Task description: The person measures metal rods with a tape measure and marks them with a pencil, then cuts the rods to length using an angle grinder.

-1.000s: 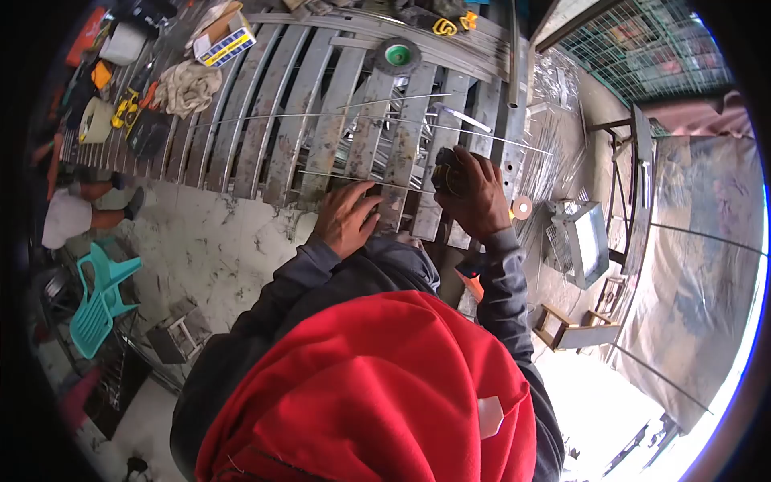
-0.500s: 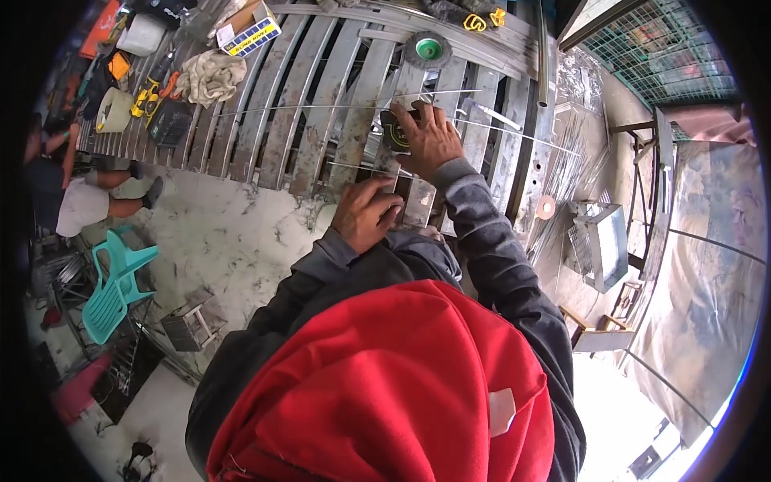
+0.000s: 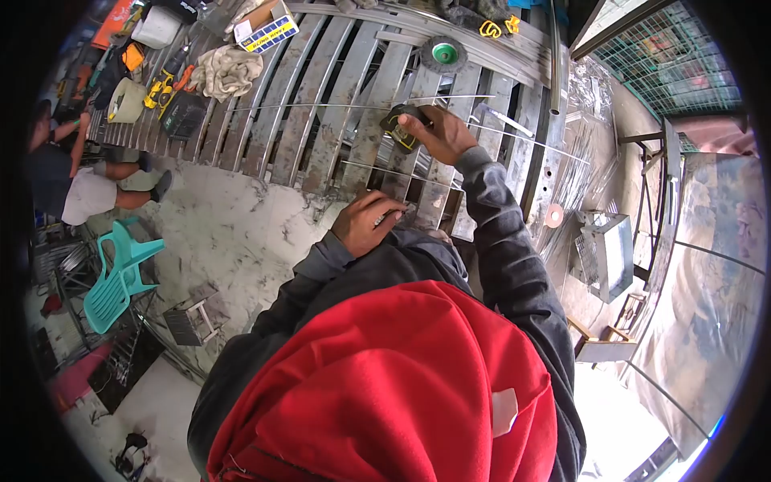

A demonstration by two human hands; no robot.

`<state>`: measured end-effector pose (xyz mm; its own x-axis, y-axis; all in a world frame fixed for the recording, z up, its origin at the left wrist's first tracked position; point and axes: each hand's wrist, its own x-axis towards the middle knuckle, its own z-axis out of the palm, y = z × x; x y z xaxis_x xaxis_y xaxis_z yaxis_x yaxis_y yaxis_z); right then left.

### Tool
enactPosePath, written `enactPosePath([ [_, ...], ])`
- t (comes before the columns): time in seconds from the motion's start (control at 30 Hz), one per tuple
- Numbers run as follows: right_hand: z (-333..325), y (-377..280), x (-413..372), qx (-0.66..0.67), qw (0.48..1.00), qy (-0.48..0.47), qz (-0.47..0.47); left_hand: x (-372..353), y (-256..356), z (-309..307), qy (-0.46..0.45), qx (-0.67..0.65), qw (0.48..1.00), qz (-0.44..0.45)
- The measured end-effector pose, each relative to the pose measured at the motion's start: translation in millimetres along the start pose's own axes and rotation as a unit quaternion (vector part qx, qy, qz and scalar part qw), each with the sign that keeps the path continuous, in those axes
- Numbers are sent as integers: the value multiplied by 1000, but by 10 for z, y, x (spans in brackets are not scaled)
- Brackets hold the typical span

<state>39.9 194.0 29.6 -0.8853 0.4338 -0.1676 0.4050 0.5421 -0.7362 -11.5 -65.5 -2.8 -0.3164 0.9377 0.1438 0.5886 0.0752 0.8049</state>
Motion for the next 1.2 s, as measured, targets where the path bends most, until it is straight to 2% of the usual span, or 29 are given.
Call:
enactPosePath([
  [0.1,86,80,76,-12,999,27,-38,-24,0,-23,-7,-9,1000,-3],
  [0.17,139,116,77,-12,989,134,-56,-28,2,-31,-11,-11,1000,-3],
  [0.3,119,183,40,-38,983,175,-38,-16,43,-8,-19,-3,1000,-9],
  [0.4,0,305,-36,10,980,197,-21,51,122,17,-34,-9,999,-14],
  [0.47,-155,531,-190,53,968,247,8,126,171,10,-41,-12,999,-5],
  [0.53,-356,726,-499,136,948,284,44,233,205,-3,-33,36,997,62],
  [0.57,-457,819,-713,182,934,300,59,290,221,0,-42,33,996,66],
  [0.63,-661,983,-1223,226,911,318,131,455,232,46,24,46,995,81],
  [0.7,-741,1047,-1796,230,878,378,184,597,204,69,-9,75,995,67],
  [0.8,-572,1521,-2860,266,757,524,284,803,108,150,-60,167,981,72],
  [0.87,-428,1679,-3319,306,696,574,303,828,32,200,-86,196,974,79],
  [0.97,-255,1769,-3604,337,640,603,336,846,5,180,-123,217,964,90],
  [1.0,-165,1805,-3744,348,638,602,332,871,21,191,-141,221,959,108],
  [1.07,32,1827,-3917,367,611,605,356,914,72,140,-178,208,960,65],
  [1.1,112,1860,-3963,376,605,596,371,954,114,131,-189,219,954,72],
  [1.2,311,1933,-4147,364,605,566,426,1078,408,287,-207,182,961,39],
])
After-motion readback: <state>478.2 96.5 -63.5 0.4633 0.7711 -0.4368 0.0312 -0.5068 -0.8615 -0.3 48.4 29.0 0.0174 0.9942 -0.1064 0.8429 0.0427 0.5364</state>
